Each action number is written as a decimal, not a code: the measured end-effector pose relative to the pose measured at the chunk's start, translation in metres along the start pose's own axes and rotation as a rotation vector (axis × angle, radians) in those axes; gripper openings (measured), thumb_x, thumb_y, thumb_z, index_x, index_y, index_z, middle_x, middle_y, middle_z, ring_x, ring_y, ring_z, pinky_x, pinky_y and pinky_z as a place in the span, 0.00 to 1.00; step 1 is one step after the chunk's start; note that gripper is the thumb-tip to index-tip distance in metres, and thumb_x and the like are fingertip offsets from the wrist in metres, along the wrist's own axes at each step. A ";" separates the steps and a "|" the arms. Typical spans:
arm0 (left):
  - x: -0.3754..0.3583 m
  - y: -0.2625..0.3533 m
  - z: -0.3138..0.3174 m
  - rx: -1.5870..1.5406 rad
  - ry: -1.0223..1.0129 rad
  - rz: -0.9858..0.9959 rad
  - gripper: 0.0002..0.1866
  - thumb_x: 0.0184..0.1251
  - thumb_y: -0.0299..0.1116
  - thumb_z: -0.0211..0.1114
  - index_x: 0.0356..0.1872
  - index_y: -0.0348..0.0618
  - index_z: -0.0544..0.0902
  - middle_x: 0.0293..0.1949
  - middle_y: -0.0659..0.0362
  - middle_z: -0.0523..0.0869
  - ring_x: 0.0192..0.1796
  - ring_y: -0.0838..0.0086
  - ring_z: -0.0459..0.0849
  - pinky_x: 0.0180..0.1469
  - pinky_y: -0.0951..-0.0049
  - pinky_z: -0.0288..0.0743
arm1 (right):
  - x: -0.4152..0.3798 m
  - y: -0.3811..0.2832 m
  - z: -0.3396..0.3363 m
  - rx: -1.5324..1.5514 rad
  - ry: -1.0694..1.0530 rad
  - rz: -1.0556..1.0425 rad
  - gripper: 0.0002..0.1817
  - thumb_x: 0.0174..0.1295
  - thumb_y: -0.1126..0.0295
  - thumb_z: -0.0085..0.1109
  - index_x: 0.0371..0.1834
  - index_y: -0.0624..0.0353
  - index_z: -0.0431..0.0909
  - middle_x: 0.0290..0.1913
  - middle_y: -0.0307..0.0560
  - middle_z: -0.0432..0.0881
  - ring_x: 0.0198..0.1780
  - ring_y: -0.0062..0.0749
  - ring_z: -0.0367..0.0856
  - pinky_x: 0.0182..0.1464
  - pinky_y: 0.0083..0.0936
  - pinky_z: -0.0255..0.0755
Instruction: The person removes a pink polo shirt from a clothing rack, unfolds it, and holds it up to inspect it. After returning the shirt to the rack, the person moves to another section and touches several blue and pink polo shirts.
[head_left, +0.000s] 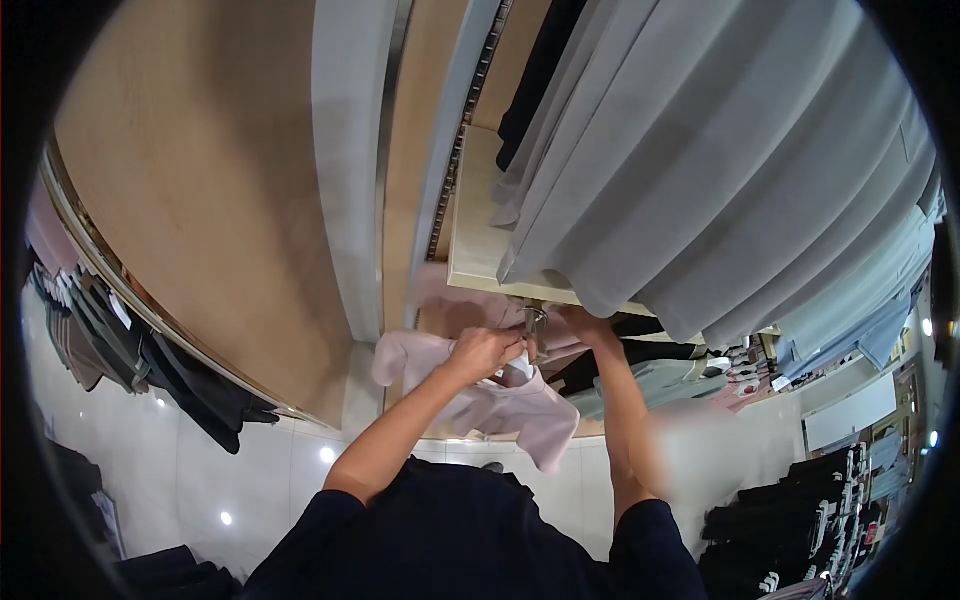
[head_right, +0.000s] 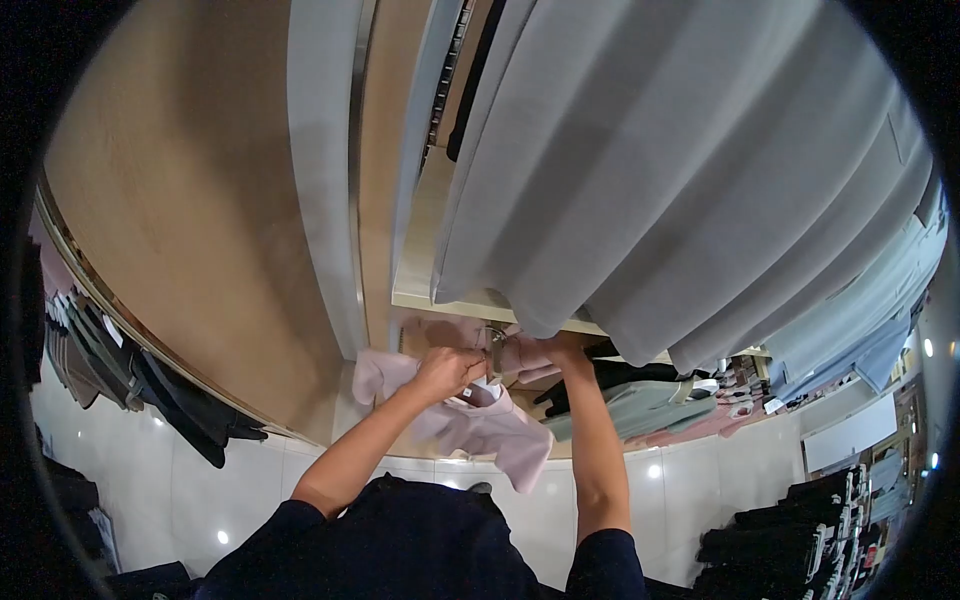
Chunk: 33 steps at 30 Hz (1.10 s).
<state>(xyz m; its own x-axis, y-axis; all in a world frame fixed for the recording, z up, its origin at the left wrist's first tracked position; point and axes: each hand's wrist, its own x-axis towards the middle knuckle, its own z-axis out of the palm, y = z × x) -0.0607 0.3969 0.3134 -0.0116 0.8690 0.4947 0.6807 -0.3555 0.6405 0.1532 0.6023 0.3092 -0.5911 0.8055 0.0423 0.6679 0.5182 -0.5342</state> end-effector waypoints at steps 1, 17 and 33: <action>0.000 -0.001 0.000 0.010 0.002 -0.003 0.15 0.70 0.47 0.62 0.36 0.47 0.89 0.28 0.50 0.88 0.31 0.51 0.86 0.36 0.52 0.79 | 0.002 -0.006 0.005 -0.015 -0.040 0.052 0.26 0.68 0.65 0.60 0.69 0.57 0.69 0.57 0.61 0.82 0.58 0.60 0.79 0.58 0.46 0.73; 0.038 -0.048 0.034 0.290 0.096 -0.035 0.12 0.67 0.36 0.66 0.38 0.35 0.84 0.32 0.44 0.87 0.34 0.52 0.87 0.39 0.55 0.79 | -0.114 0.018 0.025 0.106 0.650 0.166 0.15 0.69 0.60 0.59 0.50 0.60 0.82 0.46 0.56 0.86 0.48 0.55 0.83 0.54 0.42 0.76; 0.002 -0.098 0.077 0.381 0.330 0.053 0.17 0.80 0.32 0.57 0.63 0.36 0.79 0.63 0.41 0.80 0.63 0.54 0.81 0.65 0.57 0.73 | -0.811 0.101 0.370 0.943 -0.064 1.760 0.16 0.65 0.59 0.58 0.32 0.60 0.86 0.32 0.53 0.87 0.32 0.47 0.85 0.40 0.44 0.79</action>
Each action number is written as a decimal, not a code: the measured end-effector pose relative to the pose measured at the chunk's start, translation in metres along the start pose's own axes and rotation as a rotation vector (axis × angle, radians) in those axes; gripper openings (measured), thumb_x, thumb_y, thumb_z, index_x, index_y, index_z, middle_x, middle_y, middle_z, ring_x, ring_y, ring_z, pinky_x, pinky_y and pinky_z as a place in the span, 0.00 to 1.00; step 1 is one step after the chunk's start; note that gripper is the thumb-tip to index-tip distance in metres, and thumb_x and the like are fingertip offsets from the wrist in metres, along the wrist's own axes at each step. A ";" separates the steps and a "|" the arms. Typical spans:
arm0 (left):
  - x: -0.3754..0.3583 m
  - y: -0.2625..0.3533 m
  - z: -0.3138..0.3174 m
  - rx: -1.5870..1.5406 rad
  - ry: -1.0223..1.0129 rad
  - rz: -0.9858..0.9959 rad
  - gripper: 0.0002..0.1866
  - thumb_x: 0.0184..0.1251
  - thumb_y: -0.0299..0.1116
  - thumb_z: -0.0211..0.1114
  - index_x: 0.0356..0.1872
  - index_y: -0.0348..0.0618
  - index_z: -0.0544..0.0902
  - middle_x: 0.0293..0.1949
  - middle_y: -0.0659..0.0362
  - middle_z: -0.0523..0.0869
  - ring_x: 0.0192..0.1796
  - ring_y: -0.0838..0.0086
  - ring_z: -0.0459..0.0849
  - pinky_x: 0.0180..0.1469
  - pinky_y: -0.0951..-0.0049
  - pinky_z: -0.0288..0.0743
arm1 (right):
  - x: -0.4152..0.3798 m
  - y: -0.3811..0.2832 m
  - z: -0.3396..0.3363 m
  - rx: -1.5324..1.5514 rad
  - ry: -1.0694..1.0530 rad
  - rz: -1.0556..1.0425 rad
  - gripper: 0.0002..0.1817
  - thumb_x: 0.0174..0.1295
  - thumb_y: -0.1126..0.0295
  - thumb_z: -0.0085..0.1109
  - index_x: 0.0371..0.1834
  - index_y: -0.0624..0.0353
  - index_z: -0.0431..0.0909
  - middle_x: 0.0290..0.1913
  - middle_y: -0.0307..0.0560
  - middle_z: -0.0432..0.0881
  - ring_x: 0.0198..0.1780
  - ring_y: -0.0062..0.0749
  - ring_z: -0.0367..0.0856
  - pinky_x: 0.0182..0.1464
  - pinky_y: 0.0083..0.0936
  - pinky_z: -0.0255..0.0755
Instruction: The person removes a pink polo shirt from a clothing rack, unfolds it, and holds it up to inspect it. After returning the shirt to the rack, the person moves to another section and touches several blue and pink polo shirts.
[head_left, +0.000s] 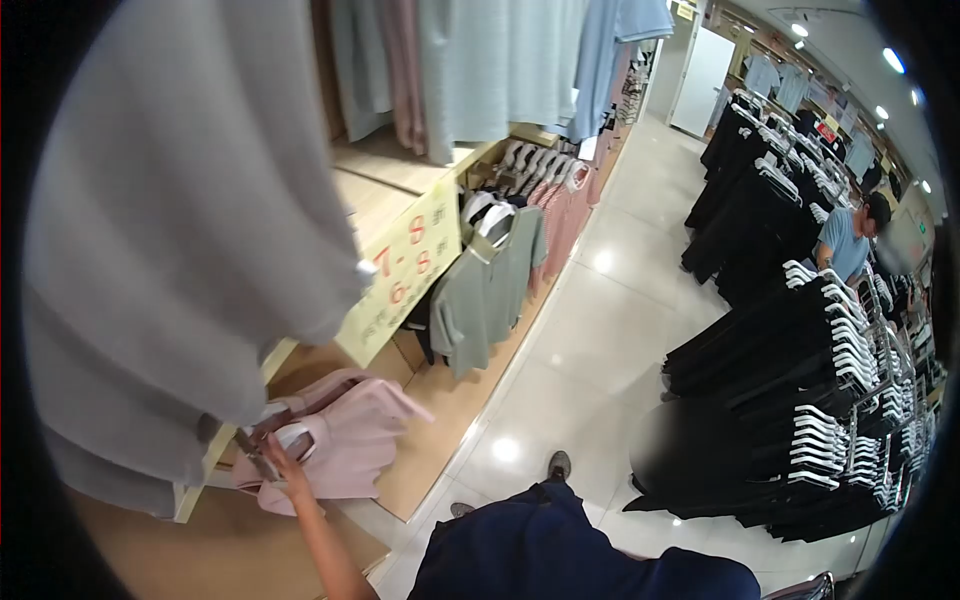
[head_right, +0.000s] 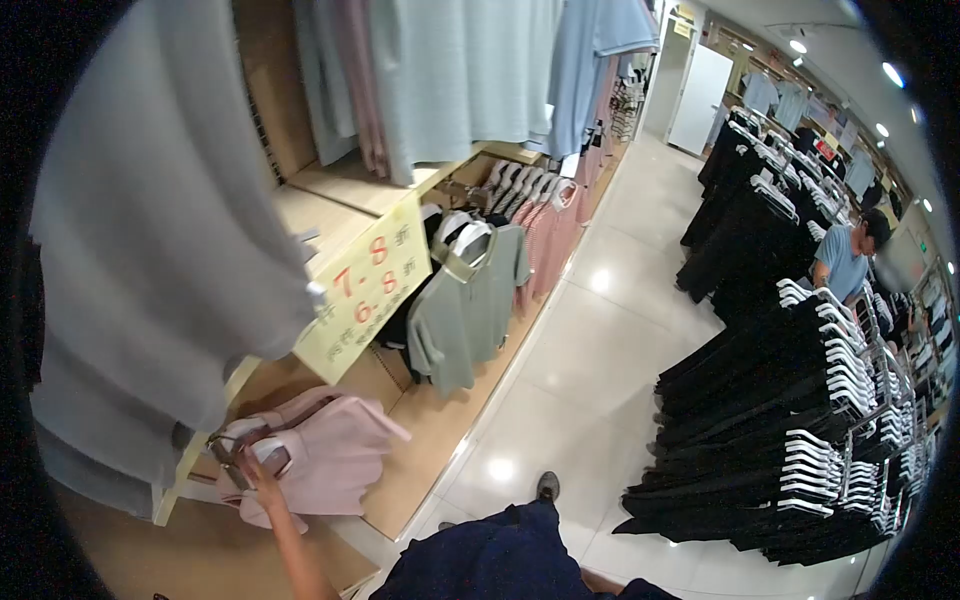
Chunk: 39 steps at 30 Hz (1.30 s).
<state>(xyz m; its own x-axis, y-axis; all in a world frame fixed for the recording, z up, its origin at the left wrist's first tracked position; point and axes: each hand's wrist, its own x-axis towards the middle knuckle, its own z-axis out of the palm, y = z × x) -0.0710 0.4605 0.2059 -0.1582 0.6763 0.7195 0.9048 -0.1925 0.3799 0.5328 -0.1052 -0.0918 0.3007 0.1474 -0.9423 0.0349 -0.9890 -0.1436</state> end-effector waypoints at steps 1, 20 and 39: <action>0.004 0.017 -0.008 0.009 -0.009 -0.059 0.18 0.80 0.32 0.57 0.64 0.36 0.77 0.64 0.41 0.79 0.65 0.54 0.79 0.66 0.56 0.71 | -0.005 0.001 -0.007 0.055 -0.003 -0.003 0.15 0.65 0.59 0.58 0.32 0.60 0.86 0.33 0.52 0.88 0.33 0.47 0.85 0.41 0.43 0.79; -0.389 0.239 0.118 -0.187 -1.465 -0.823 0.11 0.67 0.30 0.58 0.39 0.43 0.89 0.35 0.53 0.91 0.34 0.61 0.89 0.38 0.61 0.84 | 0.171 -0.156 -0.427 0.034 0.143 -0.550 0.16 0.70 0.58 0.55 0.34 0.58 0.85 0.29 0.47 0.85 0.28 0.36 0.85 0.32 0.33 0.79; -0.186 0.466 0.507 -0.239 -1.466 -0.955 0.08 0.69 0.35 0.66 0.36 0.41 0.82 0.22 0.57 0.82 0.20 0.68 0.81 0.22 0.66 0.77 | 0.137 -0.196 -0.513 0.690 0.063 0.106 0.10 0.71 0.68 0.58 0.51 0.60 0.79 0.37 0.53 0.85 0.33 0.42 0.87 0.37 0.48 0.81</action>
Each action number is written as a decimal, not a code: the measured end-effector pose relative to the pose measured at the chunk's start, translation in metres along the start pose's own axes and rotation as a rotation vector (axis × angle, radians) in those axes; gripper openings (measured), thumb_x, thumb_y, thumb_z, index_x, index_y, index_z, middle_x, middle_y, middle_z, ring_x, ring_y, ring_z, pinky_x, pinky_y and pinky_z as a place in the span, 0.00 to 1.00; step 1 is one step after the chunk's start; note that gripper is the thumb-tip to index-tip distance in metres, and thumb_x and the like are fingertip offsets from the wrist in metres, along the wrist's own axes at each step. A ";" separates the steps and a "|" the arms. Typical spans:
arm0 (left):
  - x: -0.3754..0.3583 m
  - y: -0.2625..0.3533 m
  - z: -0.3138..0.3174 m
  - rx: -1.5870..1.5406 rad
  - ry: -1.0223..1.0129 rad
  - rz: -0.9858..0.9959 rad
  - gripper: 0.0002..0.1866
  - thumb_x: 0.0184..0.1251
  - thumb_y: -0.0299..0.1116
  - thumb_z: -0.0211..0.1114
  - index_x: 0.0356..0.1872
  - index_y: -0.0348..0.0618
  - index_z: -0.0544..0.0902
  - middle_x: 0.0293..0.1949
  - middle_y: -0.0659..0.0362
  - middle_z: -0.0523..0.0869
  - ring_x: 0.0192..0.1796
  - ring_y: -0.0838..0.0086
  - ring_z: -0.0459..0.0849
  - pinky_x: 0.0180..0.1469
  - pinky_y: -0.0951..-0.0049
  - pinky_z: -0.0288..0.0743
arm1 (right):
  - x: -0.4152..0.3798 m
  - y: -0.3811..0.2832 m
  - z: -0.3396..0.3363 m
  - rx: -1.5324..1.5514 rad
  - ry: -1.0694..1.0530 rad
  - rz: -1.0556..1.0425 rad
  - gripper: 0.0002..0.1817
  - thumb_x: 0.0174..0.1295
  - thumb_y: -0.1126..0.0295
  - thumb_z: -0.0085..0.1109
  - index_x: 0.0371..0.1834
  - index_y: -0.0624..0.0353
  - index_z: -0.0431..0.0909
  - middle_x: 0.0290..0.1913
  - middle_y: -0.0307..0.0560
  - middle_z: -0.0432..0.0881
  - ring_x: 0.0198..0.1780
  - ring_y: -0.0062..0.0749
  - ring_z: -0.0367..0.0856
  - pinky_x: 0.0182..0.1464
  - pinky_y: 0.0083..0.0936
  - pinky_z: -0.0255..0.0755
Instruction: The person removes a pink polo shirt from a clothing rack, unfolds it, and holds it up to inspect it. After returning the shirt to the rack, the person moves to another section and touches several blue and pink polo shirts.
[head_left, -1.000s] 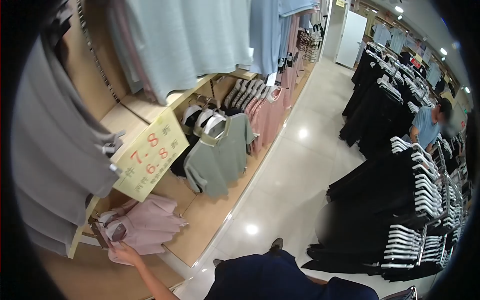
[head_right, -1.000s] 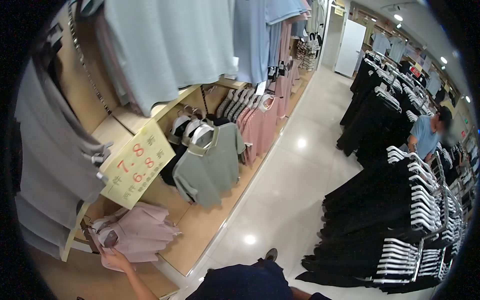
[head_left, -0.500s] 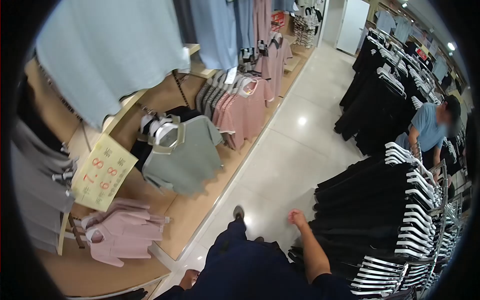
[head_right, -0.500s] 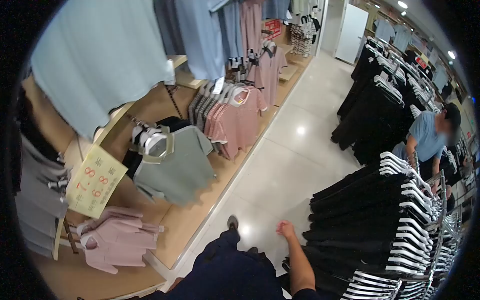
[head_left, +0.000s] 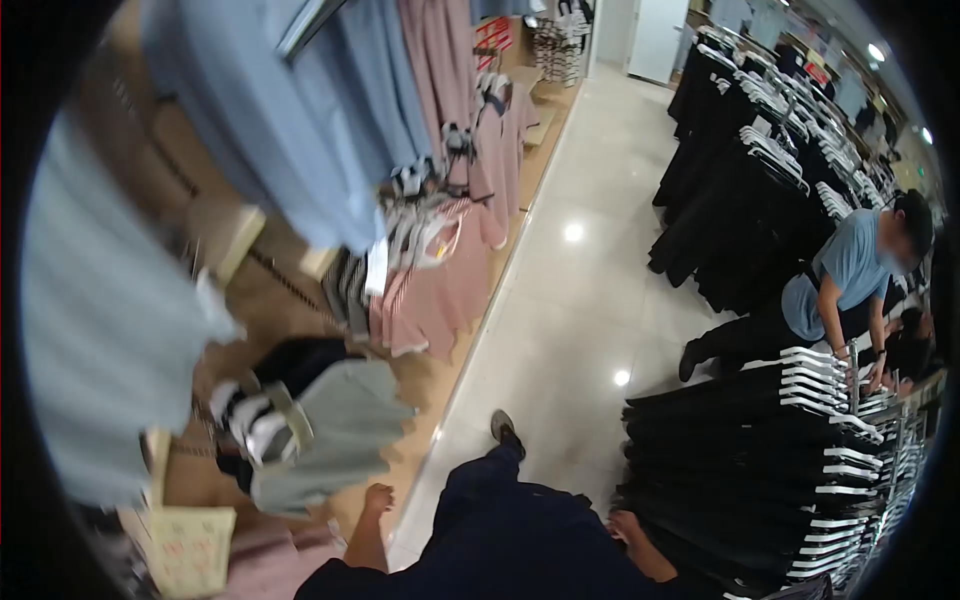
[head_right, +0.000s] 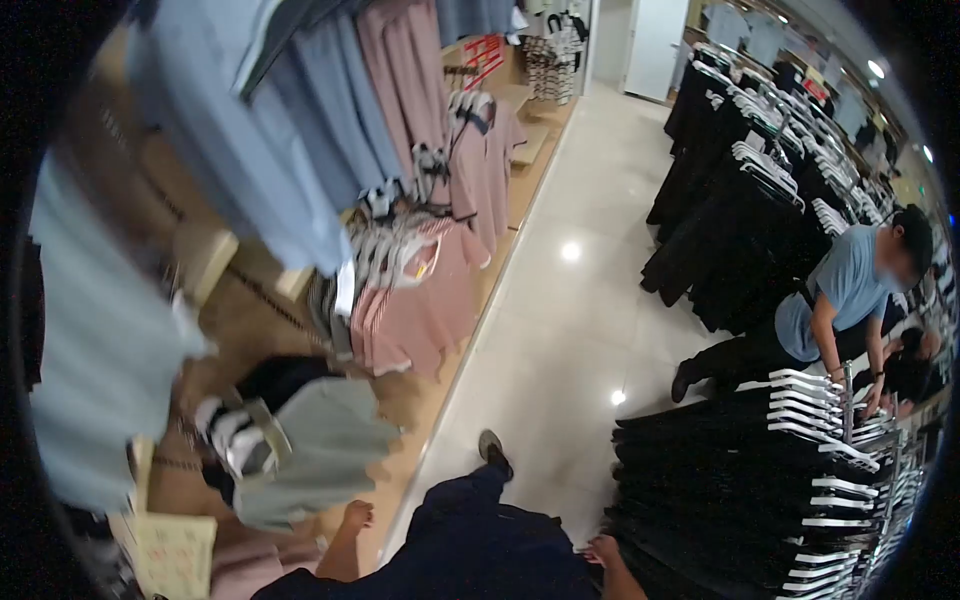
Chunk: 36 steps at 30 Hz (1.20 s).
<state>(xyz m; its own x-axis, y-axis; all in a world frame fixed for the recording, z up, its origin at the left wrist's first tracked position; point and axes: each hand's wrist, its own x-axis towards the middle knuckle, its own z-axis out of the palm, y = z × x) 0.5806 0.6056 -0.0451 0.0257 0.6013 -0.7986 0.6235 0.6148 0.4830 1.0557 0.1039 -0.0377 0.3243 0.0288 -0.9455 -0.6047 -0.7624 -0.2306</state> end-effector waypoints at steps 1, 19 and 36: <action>0.034 0.032 0.011 -0.043 -0.058 0.031 0.07 0.70 0.35 0.64 0.38 0.43 0.82 0.25 0.57 0.84 0.22 0.69 0.83 0.23 0.65 0.78 | -0.026 -0.023 -0.007 -0.043 -0.010 -0.008 0.11 0.72 0.68 0.57 0.51 0.61 0.79 0.38 0.54 0.85 0.35 0.43 0.87 0.38 0.49 0.81; 0.062 0.559 0.158 -0.123 -0.088 0.742 0.07 0.72 0.35 0.68 0.39 0.42 0.84 0.31 0.65 0.85 0.33 0.82 0.81 0.32 0.81 0.72 | 0.154 -0.274 0.055 -0.001 -0.144 -0.215 0.14 0.75 0.66 0.49 0.40 0.64 0.82 0.32 0.53 0.85 0.30 0.41 0.87 0.31 0.38 0.80; 0.017 0.810 0.323 -0.280 0.097 0.659 0.10 0.75 0.33 0.65 0.49 0.40 0.84 0.30 0.64 0.85 0.31 0.83 0.80 0.34 0.79 0.75 | 0.342 -0.814 -0.184 -0.232 -0.328 -0.306 0.12 0.66 0.77 0.44 0.37 0.66 0.82 0.25 0.56 0.81 0.32 0.58 0.90 0.31 0.49 0.87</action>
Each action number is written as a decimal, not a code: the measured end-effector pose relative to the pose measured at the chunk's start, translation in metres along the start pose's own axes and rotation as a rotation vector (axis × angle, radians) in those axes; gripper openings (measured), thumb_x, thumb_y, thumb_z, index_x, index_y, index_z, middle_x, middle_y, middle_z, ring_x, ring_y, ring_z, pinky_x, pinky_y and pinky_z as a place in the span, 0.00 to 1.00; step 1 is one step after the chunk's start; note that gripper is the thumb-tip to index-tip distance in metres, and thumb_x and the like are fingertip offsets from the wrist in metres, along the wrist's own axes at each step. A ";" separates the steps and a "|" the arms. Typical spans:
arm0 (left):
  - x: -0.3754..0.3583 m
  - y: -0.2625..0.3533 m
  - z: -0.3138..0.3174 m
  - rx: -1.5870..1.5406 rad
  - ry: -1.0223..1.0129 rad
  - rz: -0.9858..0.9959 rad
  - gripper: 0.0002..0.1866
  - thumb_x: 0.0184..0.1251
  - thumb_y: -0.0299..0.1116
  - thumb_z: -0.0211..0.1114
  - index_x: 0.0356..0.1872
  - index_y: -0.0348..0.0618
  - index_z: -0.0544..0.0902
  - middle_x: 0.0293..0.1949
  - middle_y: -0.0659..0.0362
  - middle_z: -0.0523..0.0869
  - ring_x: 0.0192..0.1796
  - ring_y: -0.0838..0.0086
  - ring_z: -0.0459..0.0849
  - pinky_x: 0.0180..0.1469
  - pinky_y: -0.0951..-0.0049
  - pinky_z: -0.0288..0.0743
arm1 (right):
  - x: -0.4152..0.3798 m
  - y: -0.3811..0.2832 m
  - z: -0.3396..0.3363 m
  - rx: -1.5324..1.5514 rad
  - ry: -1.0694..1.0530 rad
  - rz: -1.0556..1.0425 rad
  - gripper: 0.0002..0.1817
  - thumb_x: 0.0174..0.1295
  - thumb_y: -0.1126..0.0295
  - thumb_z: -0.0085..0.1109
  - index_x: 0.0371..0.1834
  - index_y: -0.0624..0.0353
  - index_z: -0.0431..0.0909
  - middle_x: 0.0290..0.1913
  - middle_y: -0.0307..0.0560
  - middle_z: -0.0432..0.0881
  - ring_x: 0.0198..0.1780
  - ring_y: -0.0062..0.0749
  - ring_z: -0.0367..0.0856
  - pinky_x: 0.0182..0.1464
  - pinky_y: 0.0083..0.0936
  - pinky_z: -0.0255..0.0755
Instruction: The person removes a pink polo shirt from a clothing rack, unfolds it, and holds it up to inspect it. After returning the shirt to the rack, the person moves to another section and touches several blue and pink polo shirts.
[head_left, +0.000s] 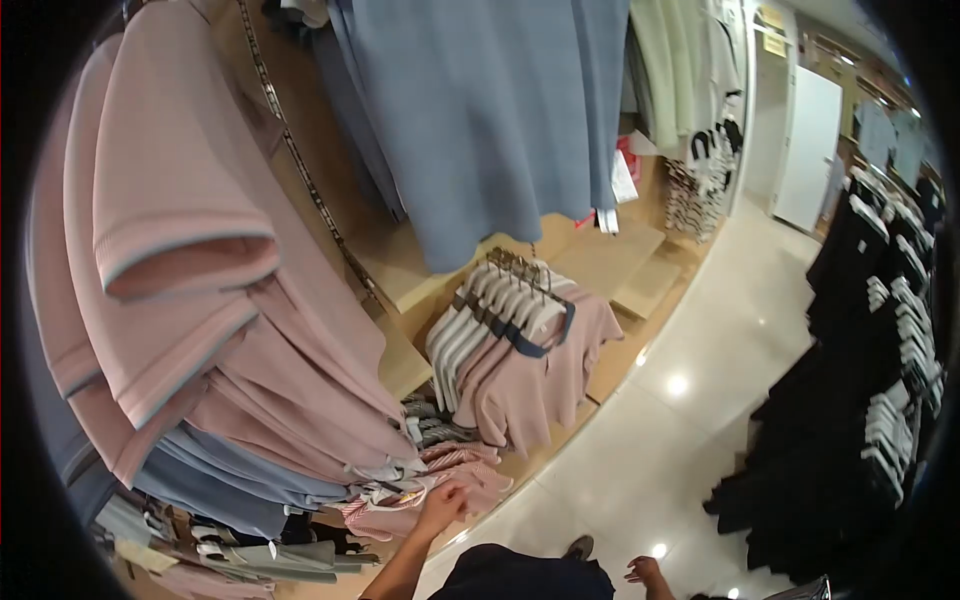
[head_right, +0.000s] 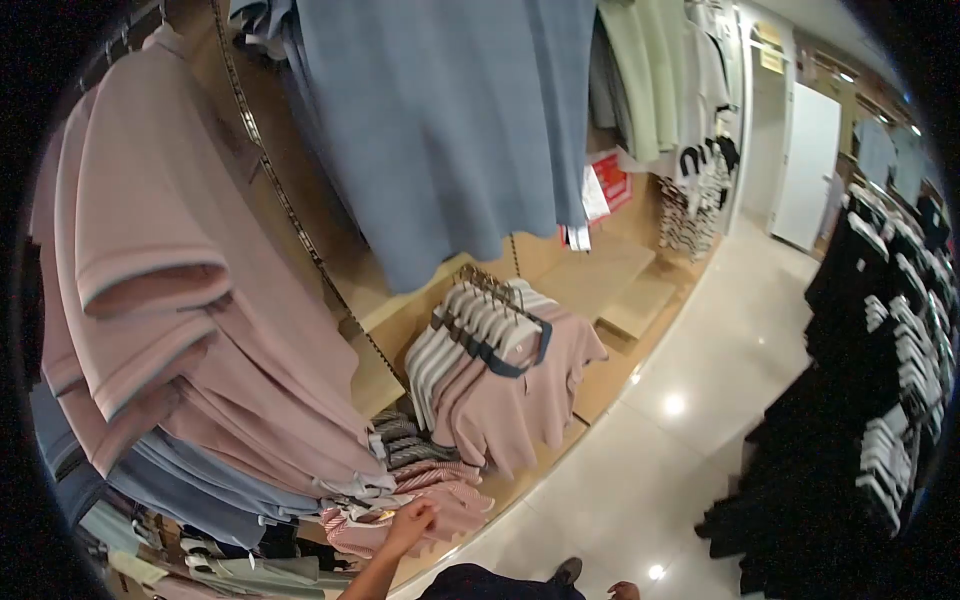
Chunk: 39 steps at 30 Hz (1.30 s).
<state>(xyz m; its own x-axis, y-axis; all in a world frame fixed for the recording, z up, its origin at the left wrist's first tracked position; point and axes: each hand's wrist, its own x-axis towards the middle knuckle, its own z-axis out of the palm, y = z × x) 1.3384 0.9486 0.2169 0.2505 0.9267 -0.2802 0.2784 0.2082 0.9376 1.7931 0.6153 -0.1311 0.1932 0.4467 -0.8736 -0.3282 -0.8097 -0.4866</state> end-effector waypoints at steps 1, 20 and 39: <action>0.016 0.020 0.016 -0.067 -0.024 0.068 0.10 0.75 0.33 0.65 0.51 0.40 0.84 0.33 0.64 0.85 0.33 0.83 0.81 0.37 0.79 0.76 | 0.022 -0.032 -0.022 -0.009 -0.046 -0.004 0.12 0.65 0.77 0.44 0.37 0.67 0.82 0.24 0.55 0.80 0.31 0.58 0.89 0.30 0.49 0.87; 0.182 0.407 0.064 -0.085 0.927 1.270 0.26 0.70 0.27 0.67 0.66 0.36 0.70 0.63 0.48 0.76 0.58 0.66 0.78 0.55 0.66 0.75 | -0.162 -0.723 0.104 0.089 0.037 -1.604 0.07 0.74 0.75 0.49 0.48 0.60 0.77 0.42 0.38 0.81 0.45 0.21 0.78 0.49 0.21 0.73; 0.024 0.397 0.084 0.778 2.119 0.925 0.31 0.59 0.23 0.72 0.65 0.33 0.71 0.66 0.49 0.74 0.66 0.62 0.76 0.61 0.60 0.72 | -0.241 -0.910 0.159 0.114 -0.497 -1.749 0.17 0.75 0.62 0.59 0.50 0.70 0.81 0.45 0.45 0.87 0.46 0.24 0.80 0.53 0.24 0.72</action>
<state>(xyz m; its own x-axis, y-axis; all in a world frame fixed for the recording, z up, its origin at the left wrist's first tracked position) 1.5333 1.0276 0.5653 -0.2645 -0.2799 0.9229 0.9484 0.0981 0.3016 1.8978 1.3053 0.5203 0.0900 0.7331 0.6741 -0.1321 0.6797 -0.7215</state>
